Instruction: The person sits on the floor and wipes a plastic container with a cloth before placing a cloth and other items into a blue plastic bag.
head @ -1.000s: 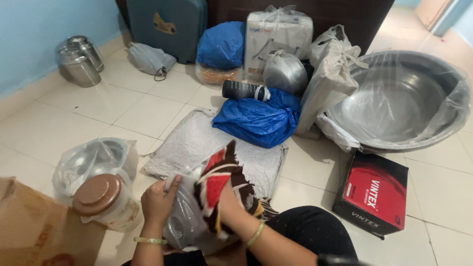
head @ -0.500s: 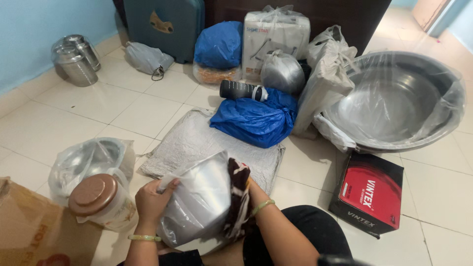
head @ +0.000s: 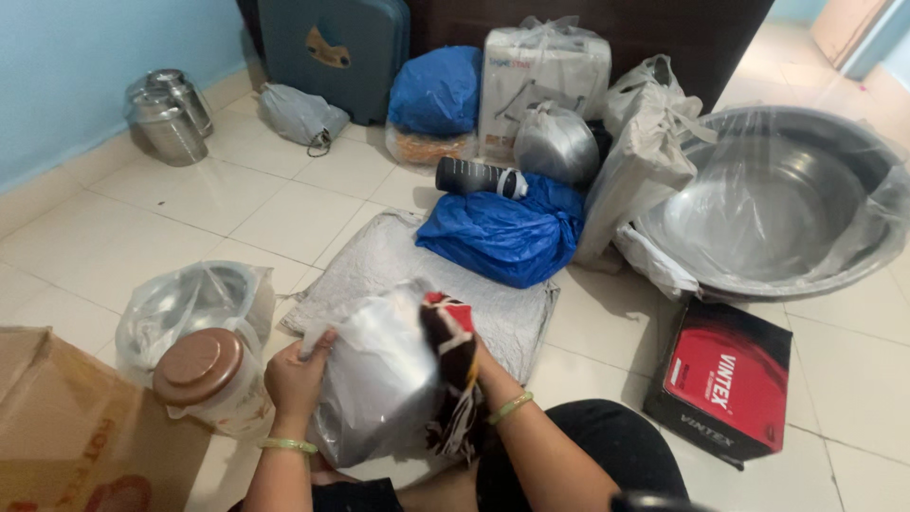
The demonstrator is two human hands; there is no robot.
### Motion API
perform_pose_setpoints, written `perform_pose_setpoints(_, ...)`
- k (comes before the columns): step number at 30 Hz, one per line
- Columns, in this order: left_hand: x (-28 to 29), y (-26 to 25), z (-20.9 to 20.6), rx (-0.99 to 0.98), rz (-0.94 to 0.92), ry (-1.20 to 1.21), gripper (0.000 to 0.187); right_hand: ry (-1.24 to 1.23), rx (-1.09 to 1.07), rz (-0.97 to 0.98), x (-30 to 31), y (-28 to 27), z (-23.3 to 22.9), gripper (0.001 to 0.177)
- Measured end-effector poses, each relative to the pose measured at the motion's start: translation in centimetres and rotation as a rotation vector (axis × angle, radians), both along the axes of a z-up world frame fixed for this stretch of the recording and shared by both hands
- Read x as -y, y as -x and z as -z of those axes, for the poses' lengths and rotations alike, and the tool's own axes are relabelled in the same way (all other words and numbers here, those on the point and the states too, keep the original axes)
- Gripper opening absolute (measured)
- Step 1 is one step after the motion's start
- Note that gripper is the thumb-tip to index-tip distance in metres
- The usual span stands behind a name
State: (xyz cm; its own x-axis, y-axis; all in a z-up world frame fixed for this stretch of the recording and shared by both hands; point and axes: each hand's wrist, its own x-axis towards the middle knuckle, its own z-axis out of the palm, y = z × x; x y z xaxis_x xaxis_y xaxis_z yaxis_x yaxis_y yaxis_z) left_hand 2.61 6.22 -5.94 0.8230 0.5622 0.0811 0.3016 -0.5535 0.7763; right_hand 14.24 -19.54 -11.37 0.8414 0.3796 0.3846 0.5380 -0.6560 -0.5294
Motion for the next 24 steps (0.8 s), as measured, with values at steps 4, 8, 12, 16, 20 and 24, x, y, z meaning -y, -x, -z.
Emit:
perform_pose_setpoints(4,-2.3,-1.8,3.1,0.173,-0.076,0.022,0.067,-0.114,-0.186,0.038,-0.1,-1.5,3.4,0.024)
perform_pose_setpoints(8,-3.9,-2.6,4.8,0.027,-0.199,0.058,0.087,-0.238,-0.299,0.048,-1.6,-0.4,6.9,0.025)
perform_pose_setpoints(12,-3.4,-2.4,3.4,0.194,-0.292,0.23,0.071,-0.338,-0.309,-0.023,-4.5,5.2,7.5,0.027)
perform_pose_setpoints(16,-3.8,-2.6,3.0,0.078,-0.321,0.2,0.083,-0.296,-0.179,-0.245,-6.9,12.6,5.4,0.028)
perform_pose_setpoints(20,-3.3,-2.7,3.2,0.015,-0.277,0.191,0.085,-0.218,-0.049,-0.35,-7.9,13.1,3.6,0.029)
perform_pose_setpoints(24,-1.8,-3.1,3.0,-0.063,-0.135,0.083,0.088,-0.187,-0.123,-0.164,-6.7,7.5,4.7,0.03)
